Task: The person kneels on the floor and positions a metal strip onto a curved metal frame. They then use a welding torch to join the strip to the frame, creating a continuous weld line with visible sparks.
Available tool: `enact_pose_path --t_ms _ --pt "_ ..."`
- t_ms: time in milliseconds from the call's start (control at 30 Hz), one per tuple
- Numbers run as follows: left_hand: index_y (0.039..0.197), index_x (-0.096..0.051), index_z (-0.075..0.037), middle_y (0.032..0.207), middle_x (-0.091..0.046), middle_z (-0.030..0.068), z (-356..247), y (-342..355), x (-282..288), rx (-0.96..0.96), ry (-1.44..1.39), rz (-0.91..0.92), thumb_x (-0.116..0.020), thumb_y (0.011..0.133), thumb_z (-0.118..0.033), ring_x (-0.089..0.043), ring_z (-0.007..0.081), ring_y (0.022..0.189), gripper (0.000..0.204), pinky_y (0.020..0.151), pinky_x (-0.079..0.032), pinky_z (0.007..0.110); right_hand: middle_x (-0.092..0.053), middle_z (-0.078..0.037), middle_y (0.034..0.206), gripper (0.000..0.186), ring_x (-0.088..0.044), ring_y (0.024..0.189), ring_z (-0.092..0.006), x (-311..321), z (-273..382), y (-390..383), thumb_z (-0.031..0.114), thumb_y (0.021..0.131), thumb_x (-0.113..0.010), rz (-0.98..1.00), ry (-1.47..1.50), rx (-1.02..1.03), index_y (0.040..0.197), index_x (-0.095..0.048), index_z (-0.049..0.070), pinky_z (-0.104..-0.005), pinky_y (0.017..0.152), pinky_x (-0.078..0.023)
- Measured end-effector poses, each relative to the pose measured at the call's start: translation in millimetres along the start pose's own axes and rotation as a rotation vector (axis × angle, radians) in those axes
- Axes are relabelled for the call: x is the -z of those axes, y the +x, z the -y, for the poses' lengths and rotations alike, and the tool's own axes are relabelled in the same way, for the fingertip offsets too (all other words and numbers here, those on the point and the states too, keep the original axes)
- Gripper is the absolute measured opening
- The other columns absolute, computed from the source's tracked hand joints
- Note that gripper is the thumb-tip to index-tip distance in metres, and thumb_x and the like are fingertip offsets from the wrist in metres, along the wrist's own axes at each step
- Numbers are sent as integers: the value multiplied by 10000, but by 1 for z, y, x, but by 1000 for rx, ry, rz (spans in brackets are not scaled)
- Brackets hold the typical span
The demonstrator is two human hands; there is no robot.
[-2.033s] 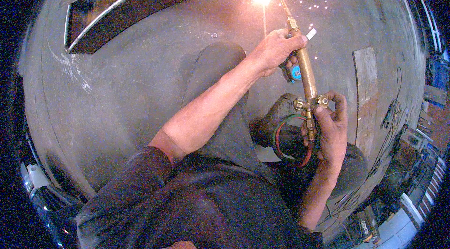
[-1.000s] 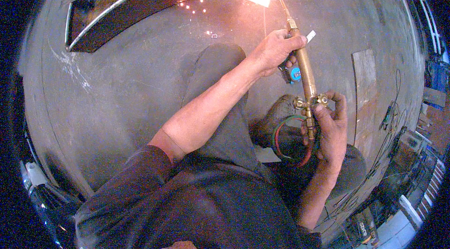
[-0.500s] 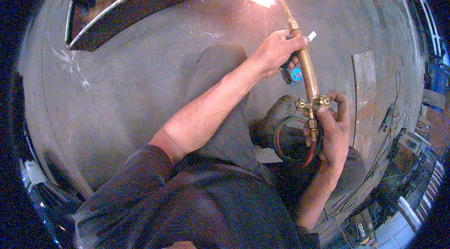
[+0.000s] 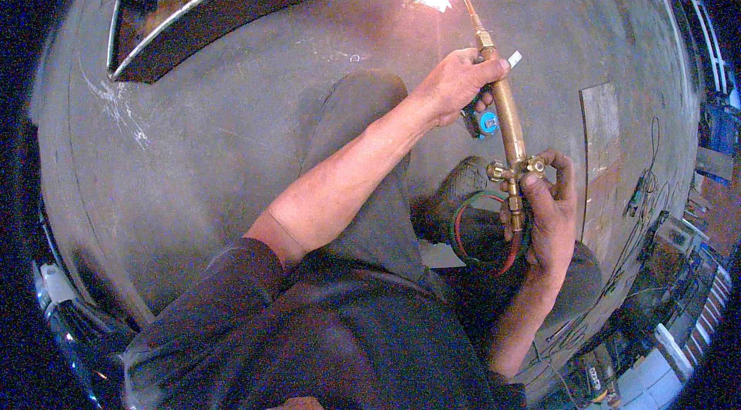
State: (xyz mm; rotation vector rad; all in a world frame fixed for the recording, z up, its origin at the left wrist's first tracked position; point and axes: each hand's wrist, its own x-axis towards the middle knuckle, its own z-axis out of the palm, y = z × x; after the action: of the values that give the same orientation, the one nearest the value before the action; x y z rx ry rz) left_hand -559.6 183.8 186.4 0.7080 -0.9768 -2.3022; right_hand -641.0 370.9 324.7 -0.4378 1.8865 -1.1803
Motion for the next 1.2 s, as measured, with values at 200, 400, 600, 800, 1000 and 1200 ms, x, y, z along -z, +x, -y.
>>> enact_pose_path --t_ms 200,400,600,800,1000,1200 --pt "1019 -637 -14 847 -643 48 3 2 1 7 3 -7 -681 1047 -294 -587 95 638 285 507 -488 253 -725 -156 890 392 -647 509 -180 1 2 0 216 1021 -681 16 -41 -7 1337 -468 122 -255 380 -488" --pt "1022 -636 -23 851 -647 46 2 2 1 3 -6 -12 -688 1043 -293 -587 93 639 276 506 -491 256 -730 -162 894 393 -654 516 -184 3 -2 2 207 1025 -665 27 -31 11 1352 -465 118 -257 388 -492" --pt "1063 -625 -28 866 -654 47 3 2 0 4 -14 -24 -695 1037 -288 -594 96 646 271 509 -499 257 -741 -188 912 424 -656 516 -197 0 3 -1 206 1034 -622 24 -4 -24 1415 -463 111 -274 391 -493" --pt "1098 -610 -27 894 -659 52 6 2 2 -1 -44 -16 -704 1033 -293 -605 100 660 290 510 -502 251 -741 -187 914 426 -658 519 -196 5 0 2 226 1037 -631 14 -48 -26 1415 -472 111 -272 394 -493" --pt "1095 -605 -19 902 -663 61 5 1 3 -8 -62 -7 -702 1034 -287 -607 100 656 292 497 -500 247 -737 -170 901 411 -656 520 -186 1 4 -1 217 1036 -652 14 -56 -19 1392 -473 115 -260 389 -488" --pt "1067 -615 -11 864 -656 63 3 0 2 4 -51 -23 -703 1035 -280 -594 99 623 285 475 -490 247 -736 -159 898 393 -654 521 -183 0 5 0 205 1023 -678 18 -68 -8 1341 -464 116 -257 383 -485"
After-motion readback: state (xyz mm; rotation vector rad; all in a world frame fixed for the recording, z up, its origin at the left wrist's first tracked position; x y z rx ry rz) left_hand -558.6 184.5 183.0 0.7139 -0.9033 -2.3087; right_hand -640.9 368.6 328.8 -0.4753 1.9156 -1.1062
